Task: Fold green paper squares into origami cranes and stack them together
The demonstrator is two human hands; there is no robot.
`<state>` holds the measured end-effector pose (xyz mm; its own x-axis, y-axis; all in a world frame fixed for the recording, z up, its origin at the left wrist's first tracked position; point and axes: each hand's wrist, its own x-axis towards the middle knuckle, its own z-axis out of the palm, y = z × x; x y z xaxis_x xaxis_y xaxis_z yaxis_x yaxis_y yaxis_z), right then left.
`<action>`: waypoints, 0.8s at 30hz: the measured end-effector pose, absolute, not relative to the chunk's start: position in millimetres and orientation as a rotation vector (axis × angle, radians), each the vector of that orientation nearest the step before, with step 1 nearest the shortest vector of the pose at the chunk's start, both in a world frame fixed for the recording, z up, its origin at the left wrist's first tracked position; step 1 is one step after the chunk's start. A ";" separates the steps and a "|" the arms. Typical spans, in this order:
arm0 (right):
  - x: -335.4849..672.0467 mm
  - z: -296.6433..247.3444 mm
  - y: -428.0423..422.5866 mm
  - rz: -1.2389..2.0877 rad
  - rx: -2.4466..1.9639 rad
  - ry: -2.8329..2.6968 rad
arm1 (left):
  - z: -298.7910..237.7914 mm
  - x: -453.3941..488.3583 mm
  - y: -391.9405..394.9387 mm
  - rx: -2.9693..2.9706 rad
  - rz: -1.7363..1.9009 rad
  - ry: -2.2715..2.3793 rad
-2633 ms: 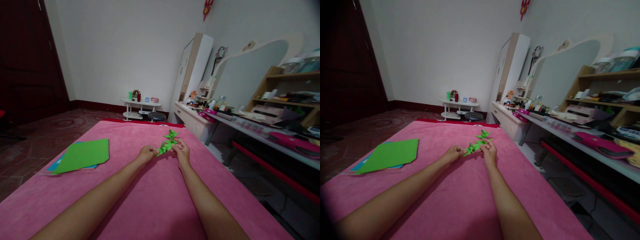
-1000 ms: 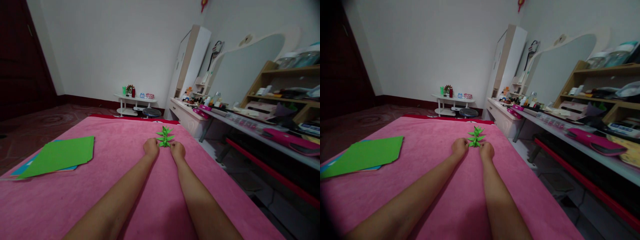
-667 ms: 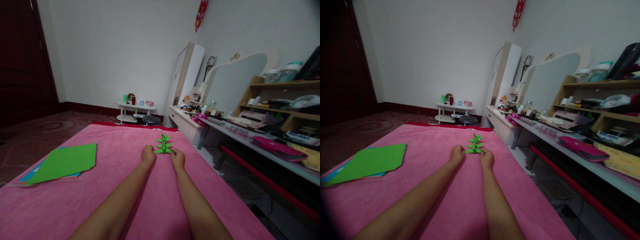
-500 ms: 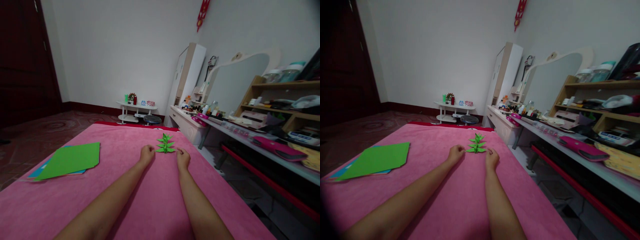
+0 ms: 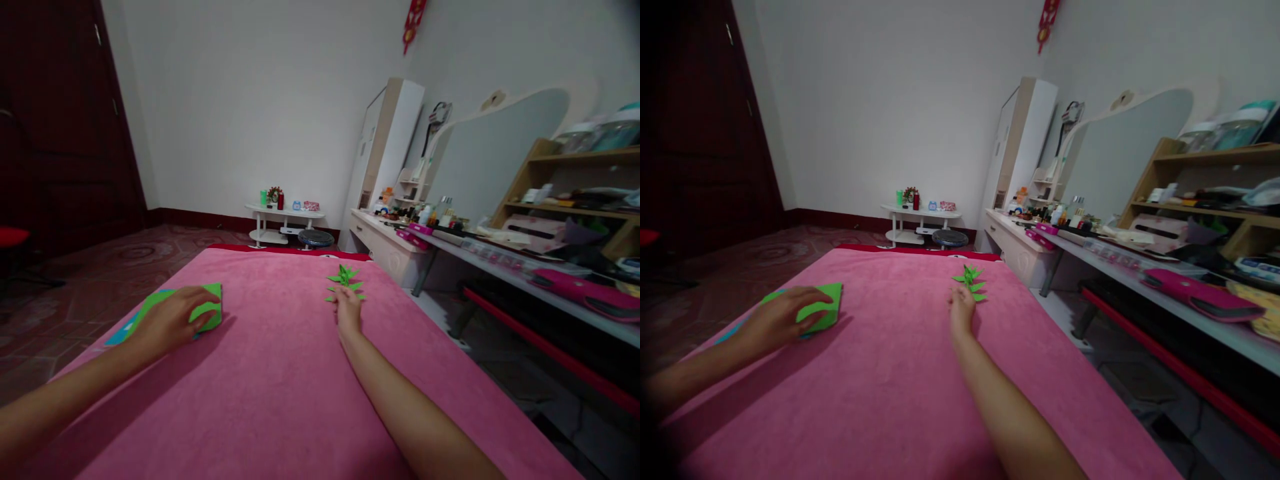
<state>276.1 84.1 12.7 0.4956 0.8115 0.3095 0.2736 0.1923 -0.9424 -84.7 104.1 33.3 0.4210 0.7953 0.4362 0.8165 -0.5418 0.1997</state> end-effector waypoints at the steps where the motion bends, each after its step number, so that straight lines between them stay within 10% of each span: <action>1: 254.0 10.6 80.7 0.596 -1.342 -1.110 | 31.7 -98.6 106.4 -2.585 -0.715 -1.513; 8: 162.5 -17.6 41.3 1.069 -1.172 -1.484 | -11.3 -145.1 111.5 -2.693 -0.570 -1.744; 24: 163.0 -28.1 33.6 0.699 -1.149 -1.897 | -8.8 -134.7 80.8 -2.790 -0.641 -1.668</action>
<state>163.0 33.6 -28.1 -0.2737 0.8980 0.3444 0.4600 0.4367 -0.7731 -134.7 80.8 -8.8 0.4223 0.8748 0.2375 0.8087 -0.4820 0.3373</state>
